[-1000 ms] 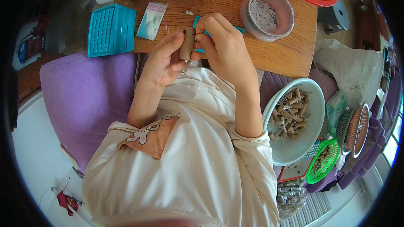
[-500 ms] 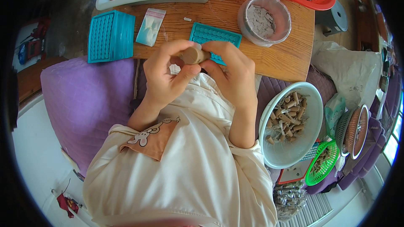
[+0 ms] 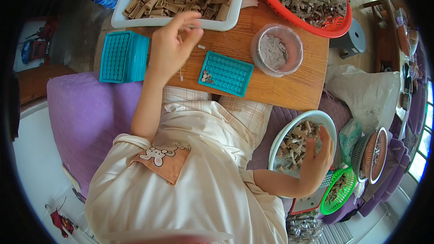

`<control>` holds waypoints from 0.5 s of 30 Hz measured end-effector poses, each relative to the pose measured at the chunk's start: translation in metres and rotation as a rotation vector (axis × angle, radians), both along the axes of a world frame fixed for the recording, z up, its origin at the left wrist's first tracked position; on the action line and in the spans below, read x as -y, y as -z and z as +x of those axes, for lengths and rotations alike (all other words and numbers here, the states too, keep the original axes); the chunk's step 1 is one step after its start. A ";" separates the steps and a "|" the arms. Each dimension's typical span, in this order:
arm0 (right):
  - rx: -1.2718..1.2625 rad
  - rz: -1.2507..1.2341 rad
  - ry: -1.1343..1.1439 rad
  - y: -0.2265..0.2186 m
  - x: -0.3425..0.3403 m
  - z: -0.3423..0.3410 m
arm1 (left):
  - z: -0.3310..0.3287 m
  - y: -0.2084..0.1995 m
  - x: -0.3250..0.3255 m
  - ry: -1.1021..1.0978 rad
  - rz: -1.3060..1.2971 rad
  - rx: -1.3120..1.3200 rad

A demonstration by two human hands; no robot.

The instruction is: The person assembles small metal brackets, plastic trays, small tubes, and hardware components into a larger assembly by hand.

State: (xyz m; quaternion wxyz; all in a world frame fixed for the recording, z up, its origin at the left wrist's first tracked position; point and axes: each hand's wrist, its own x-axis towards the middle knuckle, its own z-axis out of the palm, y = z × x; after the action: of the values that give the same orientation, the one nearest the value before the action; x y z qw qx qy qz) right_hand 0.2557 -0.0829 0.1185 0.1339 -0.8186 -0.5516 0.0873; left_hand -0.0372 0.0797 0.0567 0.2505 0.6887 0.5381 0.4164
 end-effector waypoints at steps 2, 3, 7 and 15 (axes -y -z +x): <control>-0.119 0.004 -0.143 -0.002 -0.016 -0.010 | -0.007 0.004 -0.026 -0.085 0.090 -0.045; -0.160 0.033 -0.237 0.003 -0.022 -0.009 | -0.013 0.004 -0.036 -0.101 0.084 -0.101; -0.209 -0.002 -0.319 -0.005 -0.054 -0.028 | -0.016 0.007 -0.073 -0.060 -0.095 -0.375; -0.173 0.319 -0.378 0.004 -0.172 -0.010 | 0.020 0.035 -0.117 0.171 -0.336 -0.902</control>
State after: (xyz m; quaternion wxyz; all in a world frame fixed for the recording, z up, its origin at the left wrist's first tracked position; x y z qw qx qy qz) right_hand 0.2462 0.0887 0.1142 0.2893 -0.6592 -0.6879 0.0925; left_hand -0.0174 0.1967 0.0218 0.1333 0.7923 0.5942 -0.0379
